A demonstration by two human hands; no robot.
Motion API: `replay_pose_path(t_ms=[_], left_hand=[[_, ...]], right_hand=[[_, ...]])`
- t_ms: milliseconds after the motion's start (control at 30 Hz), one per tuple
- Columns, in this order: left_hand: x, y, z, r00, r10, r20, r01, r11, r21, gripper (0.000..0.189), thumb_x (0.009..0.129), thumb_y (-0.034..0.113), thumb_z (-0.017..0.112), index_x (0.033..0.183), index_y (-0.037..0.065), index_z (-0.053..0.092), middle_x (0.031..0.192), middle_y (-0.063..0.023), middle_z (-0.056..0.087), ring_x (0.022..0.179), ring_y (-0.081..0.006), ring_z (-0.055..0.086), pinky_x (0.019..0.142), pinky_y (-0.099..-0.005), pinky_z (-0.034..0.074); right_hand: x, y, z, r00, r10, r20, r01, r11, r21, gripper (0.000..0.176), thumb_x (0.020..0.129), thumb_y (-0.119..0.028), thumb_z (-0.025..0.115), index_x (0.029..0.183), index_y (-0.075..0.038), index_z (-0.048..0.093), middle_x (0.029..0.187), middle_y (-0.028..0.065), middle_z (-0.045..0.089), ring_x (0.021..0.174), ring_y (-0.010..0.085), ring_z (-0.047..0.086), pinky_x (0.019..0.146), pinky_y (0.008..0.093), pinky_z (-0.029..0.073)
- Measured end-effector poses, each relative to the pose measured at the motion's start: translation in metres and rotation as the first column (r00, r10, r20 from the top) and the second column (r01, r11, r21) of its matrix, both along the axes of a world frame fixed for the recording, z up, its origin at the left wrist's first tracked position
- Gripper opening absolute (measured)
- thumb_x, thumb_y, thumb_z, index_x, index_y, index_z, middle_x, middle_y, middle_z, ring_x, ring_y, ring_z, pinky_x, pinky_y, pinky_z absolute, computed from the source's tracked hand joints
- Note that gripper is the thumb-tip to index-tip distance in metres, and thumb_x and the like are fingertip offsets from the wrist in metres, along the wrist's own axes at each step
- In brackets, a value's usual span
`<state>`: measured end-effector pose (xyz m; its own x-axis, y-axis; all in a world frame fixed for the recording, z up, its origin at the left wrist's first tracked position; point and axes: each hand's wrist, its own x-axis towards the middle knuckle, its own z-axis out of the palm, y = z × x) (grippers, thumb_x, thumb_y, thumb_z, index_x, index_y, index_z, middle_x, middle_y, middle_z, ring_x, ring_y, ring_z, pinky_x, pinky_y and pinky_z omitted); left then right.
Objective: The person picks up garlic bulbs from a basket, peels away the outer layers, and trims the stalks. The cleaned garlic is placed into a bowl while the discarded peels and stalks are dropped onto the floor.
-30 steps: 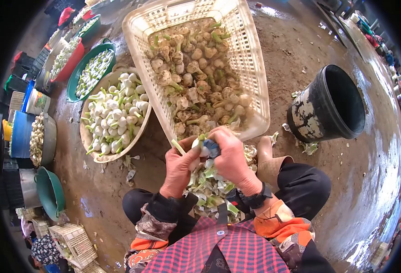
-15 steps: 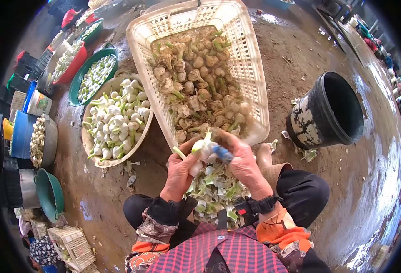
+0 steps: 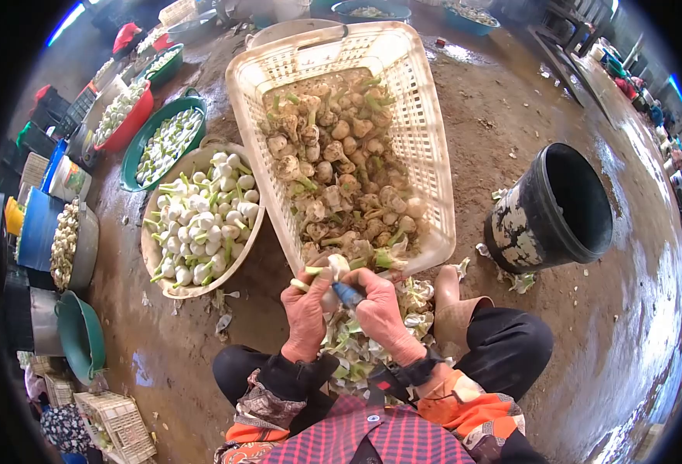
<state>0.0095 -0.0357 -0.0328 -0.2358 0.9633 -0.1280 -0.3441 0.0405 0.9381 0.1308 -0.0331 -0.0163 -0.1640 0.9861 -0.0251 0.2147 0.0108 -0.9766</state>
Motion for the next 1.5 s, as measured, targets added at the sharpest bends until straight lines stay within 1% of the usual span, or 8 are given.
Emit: replay_pose_path(t_ms=[367,500,567,700,1133,1300,1433,1500], left_hand=[[-0.034,0.008,0.009,0.706,-0.186,0.683,0.178,0.980,0.084,0.042,0.095,0.040,0.042,0.106,0.003,0.058,0.108,-0.0123,0.062,0.096,-0.0273,0.063,0.065,-0.0373,0.057],[-0.031,0.012,0.013,0.527,-0.103,0.843,0.141,0.989,0.033,0.038,0.096,0.037,0.041,0.108,0.006,0.058,0.111,-0.0108,0.061,0.112,-0.0292,0.054,0.080,-0.0434,0.053],[-0.027,0.007,0.015,0.481,-0.049,0.875,0.123,0.992,-0.012,0.038,0.097,0.037,0.039,0.110,0.006,0.056,0.113,-0.0105,0.060,0.116,-0.0297,0.052,0.089,-0.0467,0.048],[-0.020,0.009,0.016,0.529,-0.016,0.849,0.084,0.996,-0.033,0.048,0.098,0.041,0.030,0.125,0.004,0.044,0.126,-0.0120,0.051,0.124,-0.0303,0.043,0.104,-0.0490,0.034],[-0.016,0.010,0.021,0.567,0.054,0.822,-0.009,0.998,-0.060,0.047,0.099,0.040,0.029,0.128,0.005,0.042,0.132,-0.0113,0.047,0.122,-0.0280,0.046,0.105,-0.0478,0.035],[-0.029,0.015,0.007,0.564,0.104,0.819,-0.064,0.995,-0.083,0.046,0.098,0.040,0.031,0.124,0.005,0.045,0.126,-0.0111,0.052,0.119,-0.0275,0.049,0.104,-0.0473,0.036],[-0.024,0.014,0.007,0.622,0.075,0.780,-0.001,0.996,-0.095,0.046,0.098,0.040,0.033,0.121,0.004,0.048,0.120,-0.0101,0.056,0.114,-0.0284,0.053,0.102,-0.0474,0.037],[-0.023,0.013,-0.005,0.576,0.125,0.808,-0.007,0.989,-0.148,0.044,0.097,0.041,0.035,0.116,0.004,0.050,0.117,-0.0116,0.057,0.113,-0.0293,0.053,0.099,-0.0493,0.040]], right_hand=[[0.094,-0.007,0.024,0.269,-0.001,-0.963,-0.185,0.981,-0.053,0.026,0.087,-0.019,0.049,0.105,-0.002,0.055,0.086,0.0121,0.060,0.074,0.0230,0.060,0.064,0.0347,0.052],[0.115,-0.019,0.004,0.791,-0.322,-0.520,-0.044,0.818,-0.574,0.027,0.088,-0.021,0.056,0.107,-0.003,0.059,0.090,0.0119,0.062,0.075,0.0231,0.061,0.069,0.0381,0.050],[0.085,-0.020,0.008,0.592,0.047,0.805,-0.271,0.952,0.144,0.026,0.084,-0.018,0.063,0.103,-0.001,0.062,0.094,0.0115,0.064,0.079,0.0226,0.063,0.070,0.0351,0.050],[0.035,-0.012,0.019,0.999,-0.046,-0.023,0.043,0.993,-0.111,0.033,0.072,0.001,0.066,0.104,-0.003,0.064,0.099,0.0154,0.064,0.089,0.0300,0.063,0.075,0.0336,0.050],[-0.018,-0.002,0.010,0.985,0.024,-0.173,-0.038,0.996,-0.075,0.010,0.082,-0.007,0.064,0.086,0.002,0.061,0.081,0.0021,0.059,0.071,0.0087,0.051,0.064,0.0244,0.042],[0.002,-0.007,0.042,0.402,0.057,-0.914,-0.420,0.898,-0.129,0.020,0.091,-0.017,0.054,0.078,-0.002,0.058,0.079,0.0021,0.056,0.066,0.0107,0.052,0.059,0.0264,0.044],[0.023,0.005,-0.007,0.860,0.097,0.501,-0.269,0.920,0.286,0.008,0.076,-0.004,0.057,0.082,0.002,0.059,0.091,0.0150,0.060,0.082,0.0309,0.058,0.072,0.0392,0.047],[0.024,0.000,0.002,0.943,0.043,0.329,-0.149,0.941,0.305,0.022,0.070,0.007,0.057,0.091,0.001,0.062,0.105,0.0177,0.059,0.098,0.0334,0.057,0.083,0.0375,0.047]])
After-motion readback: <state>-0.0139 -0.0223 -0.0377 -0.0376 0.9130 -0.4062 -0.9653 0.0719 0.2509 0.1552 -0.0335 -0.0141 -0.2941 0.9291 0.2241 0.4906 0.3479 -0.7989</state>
